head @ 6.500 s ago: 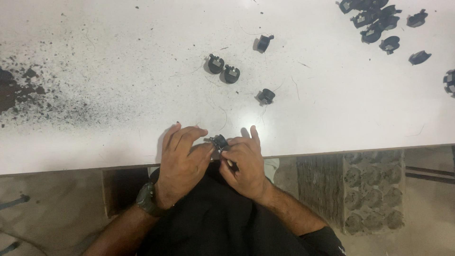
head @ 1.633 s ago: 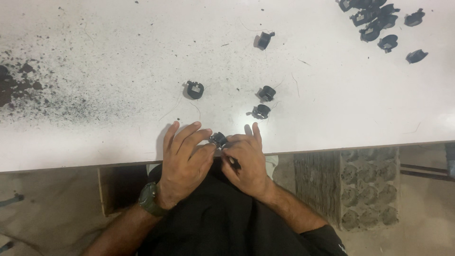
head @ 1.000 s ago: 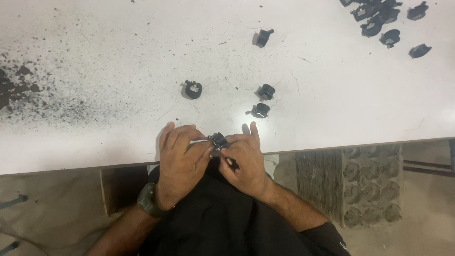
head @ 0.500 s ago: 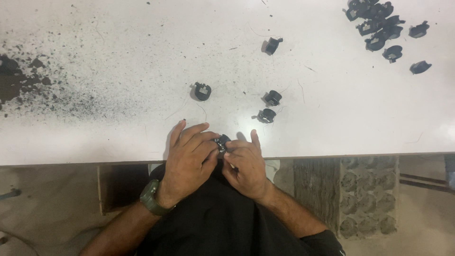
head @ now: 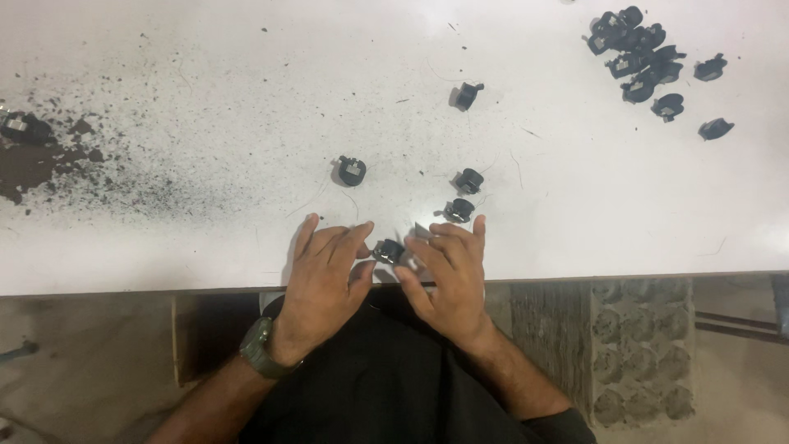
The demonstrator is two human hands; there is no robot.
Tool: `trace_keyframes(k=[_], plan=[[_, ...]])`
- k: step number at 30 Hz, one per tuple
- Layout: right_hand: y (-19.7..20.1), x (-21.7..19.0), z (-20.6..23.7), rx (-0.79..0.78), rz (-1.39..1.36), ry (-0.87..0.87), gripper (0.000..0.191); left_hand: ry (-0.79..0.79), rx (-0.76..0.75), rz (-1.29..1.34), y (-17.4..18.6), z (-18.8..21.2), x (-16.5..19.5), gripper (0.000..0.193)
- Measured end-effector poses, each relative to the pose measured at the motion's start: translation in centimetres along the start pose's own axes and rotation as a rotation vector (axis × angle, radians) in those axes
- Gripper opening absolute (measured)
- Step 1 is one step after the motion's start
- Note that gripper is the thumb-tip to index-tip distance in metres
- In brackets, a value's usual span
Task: The person sits at a white workbench and assembles small black plastic components onto metal hub parts, pressing each piece into place by hand with a small stick-like tool, then sets the finished assembly on the table and picks up the next set of parts.
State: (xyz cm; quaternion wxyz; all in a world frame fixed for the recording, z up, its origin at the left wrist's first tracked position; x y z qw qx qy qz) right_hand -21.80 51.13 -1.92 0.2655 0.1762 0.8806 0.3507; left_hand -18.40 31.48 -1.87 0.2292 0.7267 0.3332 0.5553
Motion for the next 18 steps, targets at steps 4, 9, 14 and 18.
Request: trace_keyframes(k=[4, 9, 14, 18], plan=[[-0.2, 0.1, -0.8, -0.12, 0.045, -0.021, 0.042, 0.035, -0.021, -0.069, 0.7, -0.5, 0.0, 0.019], [-0.1, -0.1, -0.8, -0.168, 0.024, 0.011, 0.039, -0.039, -0.067, 0.042, 1.5, -1.3, 0.4, 0.015], [0.0, 0.1, -0.6, -0.143, 0.013, -0.002, 0.038, -0.148, -0.058, 0.019, 1.7, -1.4, 1.1, 0.015], [0.0, 0.2, -0.3, -0.149, -0.004, -0.031, 0.038, -0.319, -0.026, -0.157, 1.8, -1.0, 1.6, 0.014]])
Point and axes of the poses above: each hand's wrist, its own z-axis away from the middle knuckle, its own y-axis out of the back of the hand, x = y × z, the point moved 2 cm from there along -z, towards the middle knuckle, and after that the axes turned 9 degrees about y, right-handed, at the moved point
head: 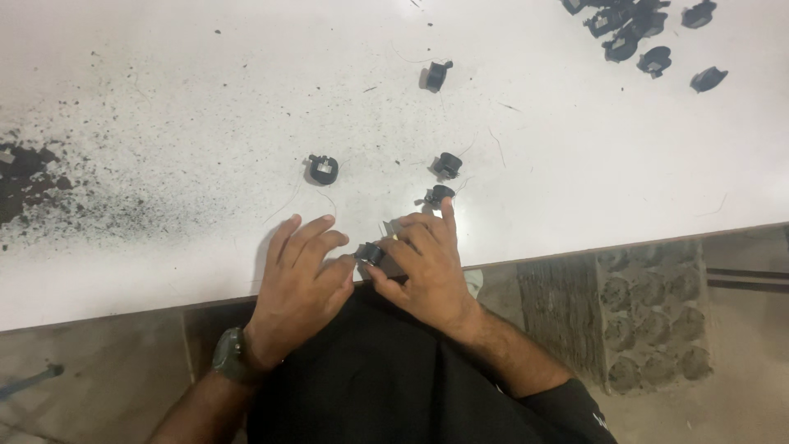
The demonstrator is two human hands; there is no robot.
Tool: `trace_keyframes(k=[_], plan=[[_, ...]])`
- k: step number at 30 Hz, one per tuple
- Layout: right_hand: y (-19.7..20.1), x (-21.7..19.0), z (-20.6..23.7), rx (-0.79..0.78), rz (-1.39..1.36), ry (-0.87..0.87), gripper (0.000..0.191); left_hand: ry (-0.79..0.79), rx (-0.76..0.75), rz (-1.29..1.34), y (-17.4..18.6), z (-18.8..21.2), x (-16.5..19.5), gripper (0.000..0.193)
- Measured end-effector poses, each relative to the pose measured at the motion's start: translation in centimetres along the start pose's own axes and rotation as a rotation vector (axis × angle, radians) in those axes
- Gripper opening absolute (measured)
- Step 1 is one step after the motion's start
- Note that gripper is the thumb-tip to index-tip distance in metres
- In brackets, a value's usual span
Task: The person sits at a white workbench and assembles small black plastic components onto metal hub parts, pressing each piece into place by hand with a small stick-like tool, then sets the finished assembly on the table and picks up the next set of parts.
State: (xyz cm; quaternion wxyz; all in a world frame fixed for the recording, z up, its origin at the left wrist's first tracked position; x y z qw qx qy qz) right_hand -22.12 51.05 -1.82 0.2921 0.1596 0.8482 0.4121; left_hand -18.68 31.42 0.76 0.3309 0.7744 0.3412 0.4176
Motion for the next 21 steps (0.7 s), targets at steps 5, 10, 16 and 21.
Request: trace_keyframes(k=[5, 10, 16, 21], plan=[[0.1, -0.3, 0.1, -0.035, 0.011, 0.043, 0.038, 0.091, -0.047, 0.08, -0.1, -0.4, 0.7, 0.016], [0.3, -0.2, -0.2, -0.056, 0.042, 0.026, 0.035, 0.576, -0.327, 0.417, 0.2, -1.3, -0.5, 0.009], [0.4, -0.1, 0.9, 0.06, 0.003, 0.038, 0.038, 0.577, -0.298, 0.402, 0.0, -1.0, -0.5, 0.013], [-1.0, -1.1, 2.4, 0.211, -0.256, 0.138, 0.034, 0.56, -0.196, 0.453, -0.9, -0.4, -0.4, 0.014]])
Point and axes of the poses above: each hand's wrist, its own z-axis away from the middle knuckle, its own y-axis out of the back of the hand, x = y × z, the point moved 2 cm from there along -z, towards the middle knuckle, and after that the axes turned 9 degrees about y, right-handed, at the moved point
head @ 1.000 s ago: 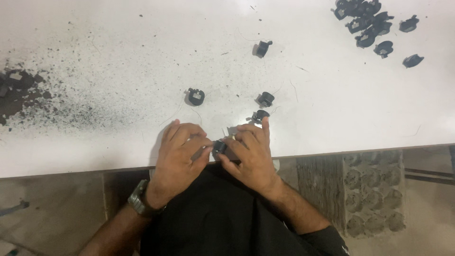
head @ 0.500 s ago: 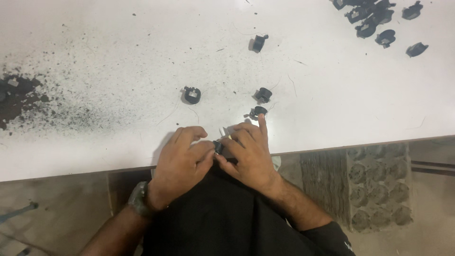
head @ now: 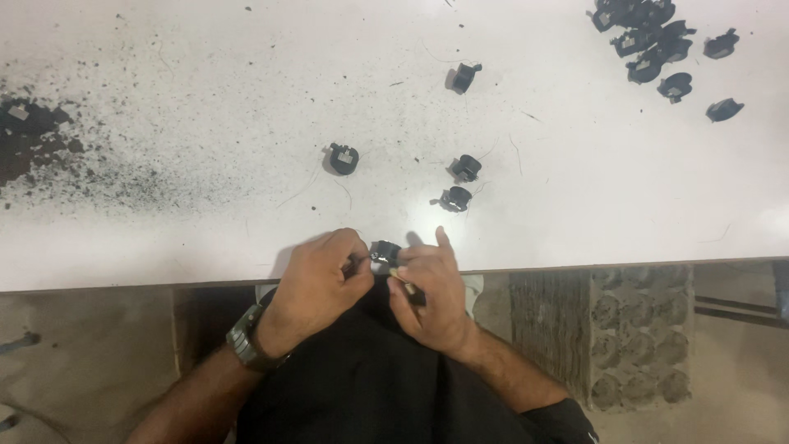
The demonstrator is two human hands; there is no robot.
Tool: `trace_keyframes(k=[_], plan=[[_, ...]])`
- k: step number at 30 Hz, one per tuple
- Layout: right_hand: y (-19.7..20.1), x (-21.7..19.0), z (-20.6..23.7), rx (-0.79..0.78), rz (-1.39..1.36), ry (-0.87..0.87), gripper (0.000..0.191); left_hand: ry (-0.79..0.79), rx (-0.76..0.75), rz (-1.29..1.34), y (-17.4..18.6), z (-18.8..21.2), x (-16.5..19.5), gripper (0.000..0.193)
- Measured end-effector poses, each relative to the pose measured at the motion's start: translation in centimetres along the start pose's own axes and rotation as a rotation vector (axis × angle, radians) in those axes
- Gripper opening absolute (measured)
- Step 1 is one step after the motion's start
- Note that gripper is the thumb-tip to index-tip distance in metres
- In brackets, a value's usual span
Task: The person sits at a white workbench and assembles small black plastic components onto metal hub parts, pressing each piece into place by hand with a small stick-like tool, then sets the finished assembly on the table and picks up the next set of parts.
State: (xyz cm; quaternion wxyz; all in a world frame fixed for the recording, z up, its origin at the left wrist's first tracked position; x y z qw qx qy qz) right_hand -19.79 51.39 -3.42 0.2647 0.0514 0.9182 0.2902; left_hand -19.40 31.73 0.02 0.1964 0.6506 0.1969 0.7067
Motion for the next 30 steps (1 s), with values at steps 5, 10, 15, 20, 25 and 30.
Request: trace_keyframes(k=[5, 10, 15, 20, 25, 30], plan=[[-1.3, 0.1, 0.4, -0.018, 0.036, -0.024, 0.037, -0.016, -0.012, 0.027, -0.5, 0.1, -0.4, 0.013], [-1.3, 0.0, 0.2, -0.008, 0.035, -0.032, 0.037, -0.062, 0.035, 0.076, -0.4, 0.4, -0.7, 0.013], [-1.3, 0.0, 0.2, -0.008, 0.036, -0.016, 0.038, -0.038, 0.0, 0.086, -0.4, 0.2, -1.0, 0.013], [-1.6, 0.0, 0.2, -0.025, 0.061, -0.006, 0.038, -0.067, 0.003, 0.066, -0.6, 0.2, -1.5, 0.012], [-1.2, 0.1, -0.4, -0.015, 0.105, -0.011, 0.036, -0.145, -0.005, 0.004, -0.5, -0.2, -0.9, 0.011], [0.6, 2.2, -1.7, -0.021, 0.242, -0.077, 0.031, -0.53, 0.29, -0.533, 4.2, -4.8, 1.5, 0.036]])
Point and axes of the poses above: each hand's wrist, its own z-axis away from the middle knuckle, its own y-axis out of the back of the hand, x = y × z, the point moved 2 cm from there along -z, towards the middle knuckle, and after that the axes turned 9 degrees about y, right-handed, at the moved point
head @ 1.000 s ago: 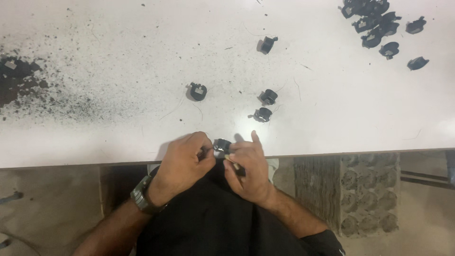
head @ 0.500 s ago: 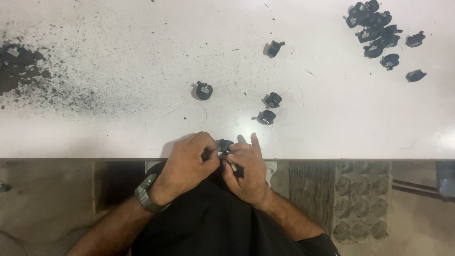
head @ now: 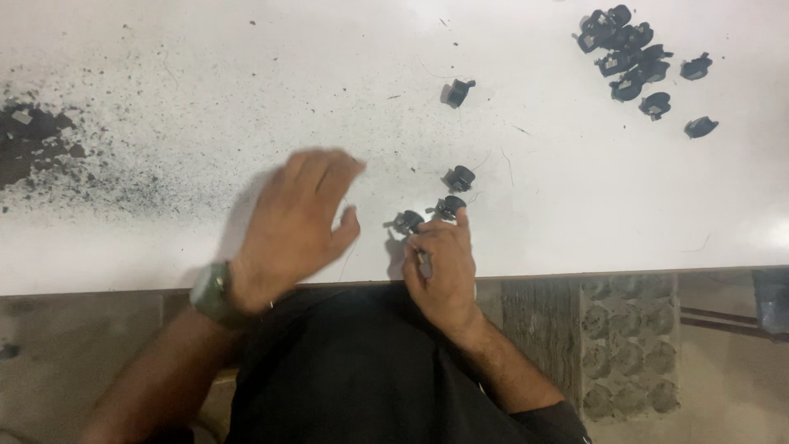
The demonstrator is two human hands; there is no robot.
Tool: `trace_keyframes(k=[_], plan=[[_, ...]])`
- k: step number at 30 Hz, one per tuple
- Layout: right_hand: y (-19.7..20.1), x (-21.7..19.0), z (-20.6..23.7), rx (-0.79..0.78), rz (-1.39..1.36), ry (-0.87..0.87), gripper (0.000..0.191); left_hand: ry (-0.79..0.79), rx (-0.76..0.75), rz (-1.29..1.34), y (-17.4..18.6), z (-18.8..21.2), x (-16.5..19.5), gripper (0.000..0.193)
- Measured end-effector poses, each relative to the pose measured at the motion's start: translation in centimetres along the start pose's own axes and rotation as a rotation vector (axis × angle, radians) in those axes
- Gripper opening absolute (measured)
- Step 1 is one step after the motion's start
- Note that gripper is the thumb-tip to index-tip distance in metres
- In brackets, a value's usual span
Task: The person sits at a white workbench and assembles small black plastic components onto metal hub parts, pressing each piece into place by hand with a small stick-like tool, then sets the finished assembly on the table and picks up the next set of parts.
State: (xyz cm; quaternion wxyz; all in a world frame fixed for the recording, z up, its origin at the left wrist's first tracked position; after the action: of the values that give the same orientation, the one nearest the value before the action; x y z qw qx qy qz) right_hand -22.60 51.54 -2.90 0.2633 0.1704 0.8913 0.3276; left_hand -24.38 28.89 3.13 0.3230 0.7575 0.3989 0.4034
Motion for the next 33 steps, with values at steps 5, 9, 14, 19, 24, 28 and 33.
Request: trace_keyframes(k=[5, 9, 14, 19, 24, 28, 33], plan=[[1.1, 0.2, -0.4, 0.073, 0.046, -0.069, 0.029, 0.087, -0.55, -0.077, -0.4, -6.0, -3.6, 0.042], [1.8, -0.2, -0.5, -0.008, 0.058, -0.07, 0.031, 0.05, -0.566, -0.055, -0.9, -4.1, -2.5, 0.022], [1.2, -0.8, -1.1, -0.116, 0.008, -0.033, 0.042, -0.158, -0.262, 0.145, -0.9, 1.9, 0.7, 0.027], [0.0, -1.1, -1.6, -0.254, -0.022, -0.012, 0.044, -0.143, -0.221, 0.256, -1.3, 5.0, 1.2, 0.018], [-0.4, -1.5, -0.5, -0.198, 0.014, -0.053, 0.044, -0.146, -0.115, 0.132, -1.4, 6.3, 1.9, 0.017], [-0.2, -1.7, 1.1, -0.086, 0.019, -0.034, 0.042, -0.012, -0.002, 0.155, -1.6, 7.3, 2.7, 0.018], [0.2, -2.0, 2.2, 0.036, -0.164, 0.111, 0.035, 0.069, 0.078, 0.178, -2.1, 8.4, 2.9, 0.018]])
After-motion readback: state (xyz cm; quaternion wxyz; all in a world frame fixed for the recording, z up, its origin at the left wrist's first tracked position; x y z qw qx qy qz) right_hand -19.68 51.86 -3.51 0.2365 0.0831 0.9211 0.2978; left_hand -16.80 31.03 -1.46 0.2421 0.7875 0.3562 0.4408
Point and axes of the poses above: each hand's wrist, its own z-axis away from the middle knuckle, its own y-axis out of the back of the hand, x = y × z, the point moved 2 cm from there along -z, towards the middle knuckle, and after that the axes turned 9 degrees about y, right-handed, at the moved point
